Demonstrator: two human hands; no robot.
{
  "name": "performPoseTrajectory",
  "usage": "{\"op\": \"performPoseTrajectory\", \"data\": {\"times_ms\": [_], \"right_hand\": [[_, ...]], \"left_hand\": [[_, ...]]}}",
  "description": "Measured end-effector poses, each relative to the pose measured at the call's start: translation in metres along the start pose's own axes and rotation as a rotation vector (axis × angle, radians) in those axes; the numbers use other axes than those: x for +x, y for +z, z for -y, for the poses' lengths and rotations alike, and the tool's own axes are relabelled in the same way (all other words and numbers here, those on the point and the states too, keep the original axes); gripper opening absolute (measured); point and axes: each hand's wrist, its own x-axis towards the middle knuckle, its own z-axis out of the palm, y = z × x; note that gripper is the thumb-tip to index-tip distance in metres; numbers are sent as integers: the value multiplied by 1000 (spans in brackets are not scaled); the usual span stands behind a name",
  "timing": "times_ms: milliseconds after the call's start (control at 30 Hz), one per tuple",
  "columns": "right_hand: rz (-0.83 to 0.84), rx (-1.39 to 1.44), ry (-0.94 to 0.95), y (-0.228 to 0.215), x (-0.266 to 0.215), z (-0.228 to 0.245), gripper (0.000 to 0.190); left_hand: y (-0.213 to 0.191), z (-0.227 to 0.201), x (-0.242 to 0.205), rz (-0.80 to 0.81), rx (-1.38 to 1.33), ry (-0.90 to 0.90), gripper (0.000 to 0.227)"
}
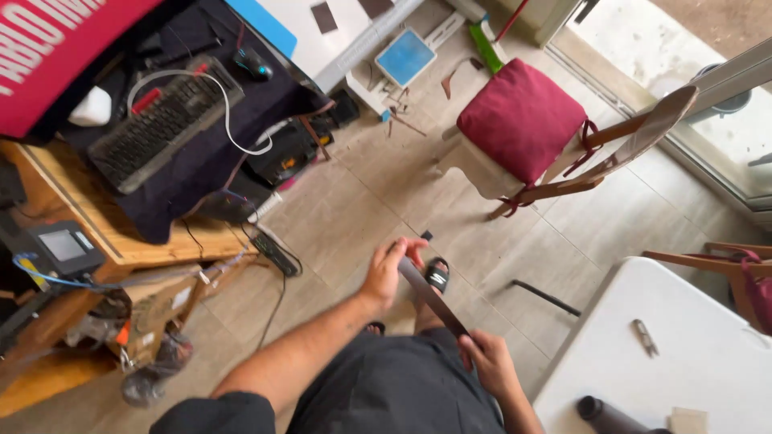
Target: Measuring leather strips with a ruler, marking them with a pen, and cutting them with scissors in a workshop.
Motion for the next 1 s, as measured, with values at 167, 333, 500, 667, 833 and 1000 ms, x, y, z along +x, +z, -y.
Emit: {"op": "performPoseTrajectory", "data": {"times_ms": [167, 333, 500, 667, 833, 1000], "right_hand": [[41, -225, 70, -80, 87, 30, 48], [94, -295, -40, -152, 190, 43, 38], [-134, -215, -104, -174, 289, 109, 33], [-368, -239, 36, -167, 387, 146, 42], [-392, -499, 234, -157, 474, 151, 34], [-436, -550, 234, -161, 526, 203, 35]], "left_hand": [[1, -3, 71, -61, 444, -89, 39], [27, -71, 120, -87, 432, -171, 25], [0, -90, 221, -180, 490, 44, 15], [-77, -120, 370, -186, 661, 286, 17], [-163, -154, 531, 119, 1451, 193, 16], [-250, -158, 690, 158, 1731, 261, 31]]}}
